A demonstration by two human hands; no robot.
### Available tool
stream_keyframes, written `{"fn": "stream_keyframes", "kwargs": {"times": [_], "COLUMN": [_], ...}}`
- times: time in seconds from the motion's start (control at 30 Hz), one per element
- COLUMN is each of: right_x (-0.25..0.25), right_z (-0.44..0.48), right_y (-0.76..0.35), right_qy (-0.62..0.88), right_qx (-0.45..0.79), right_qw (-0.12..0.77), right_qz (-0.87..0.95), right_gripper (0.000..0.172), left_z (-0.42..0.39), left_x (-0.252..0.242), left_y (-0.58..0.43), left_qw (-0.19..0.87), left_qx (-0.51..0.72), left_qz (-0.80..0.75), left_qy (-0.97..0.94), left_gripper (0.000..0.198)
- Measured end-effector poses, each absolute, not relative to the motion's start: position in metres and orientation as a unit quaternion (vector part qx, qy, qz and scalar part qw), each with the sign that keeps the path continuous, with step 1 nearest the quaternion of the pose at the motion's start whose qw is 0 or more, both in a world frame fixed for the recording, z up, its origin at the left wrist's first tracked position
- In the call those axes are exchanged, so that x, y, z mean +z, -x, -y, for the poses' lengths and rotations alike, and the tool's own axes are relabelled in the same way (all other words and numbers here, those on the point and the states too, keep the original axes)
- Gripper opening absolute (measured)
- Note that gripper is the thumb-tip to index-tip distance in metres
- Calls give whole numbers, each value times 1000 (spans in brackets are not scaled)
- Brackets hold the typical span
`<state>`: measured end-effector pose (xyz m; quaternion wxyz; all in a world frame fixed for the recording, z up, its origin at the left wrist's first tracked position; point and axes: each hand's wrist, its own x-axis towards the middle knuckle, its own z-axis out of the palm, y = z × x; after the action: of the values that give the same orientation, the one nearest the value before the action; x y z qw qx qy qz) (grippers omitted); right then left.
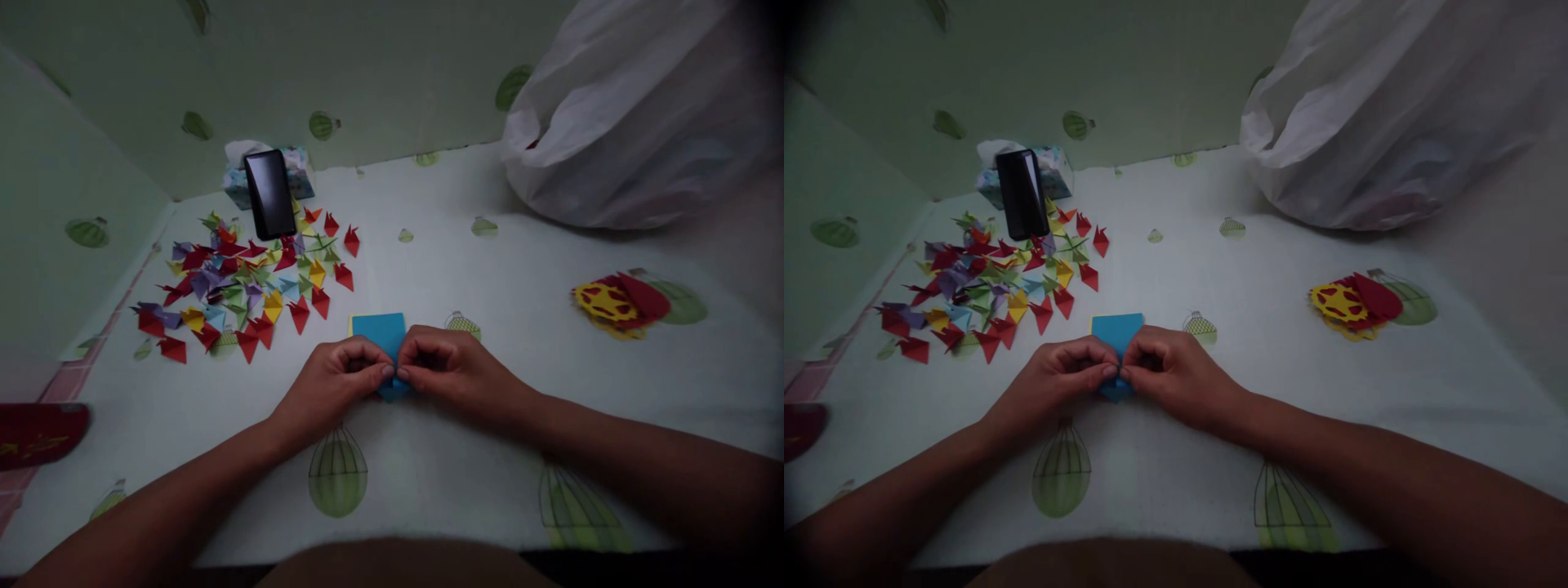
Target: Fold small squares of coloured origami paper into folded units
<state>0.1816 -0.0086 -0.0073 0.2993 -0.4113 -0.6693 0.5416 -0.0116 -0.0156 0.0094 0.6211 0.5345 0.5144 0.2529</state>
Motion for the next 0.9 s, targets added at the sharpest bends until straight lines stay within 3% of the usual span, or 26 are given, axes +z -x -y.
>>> {"fn": "stream_keyframes", "kwargs": {"times": [0.27,0.43,0.6,0.77,0.9], "right_x": [-8,-6,-5,-3,-7], "right_z": [8,11,11,9,11], "right_y": [-180,-180,-181,-183,-184], "right_qy": [391,393,402,365,310], "right_qx": [637,618,616,625,494], "right_qw": [295,263,262,353,414], "right_qz": [595,628,625,594,699], "right_gripper": [18,10,14,12,13], "left_z": [19,21,23,21,20], "left_x": [11,11,9,10,12], "left_y": [11,10,9,11,11], "left_qw": [484,449,408,441,465], "left_qx": [317,322,304,319,341], "left_qz": [-479,-466,-474,-531,-552], "left_qy": [-660,-691,-719,-649,-602], "left_gripper": [10,10,9,11,12]}}
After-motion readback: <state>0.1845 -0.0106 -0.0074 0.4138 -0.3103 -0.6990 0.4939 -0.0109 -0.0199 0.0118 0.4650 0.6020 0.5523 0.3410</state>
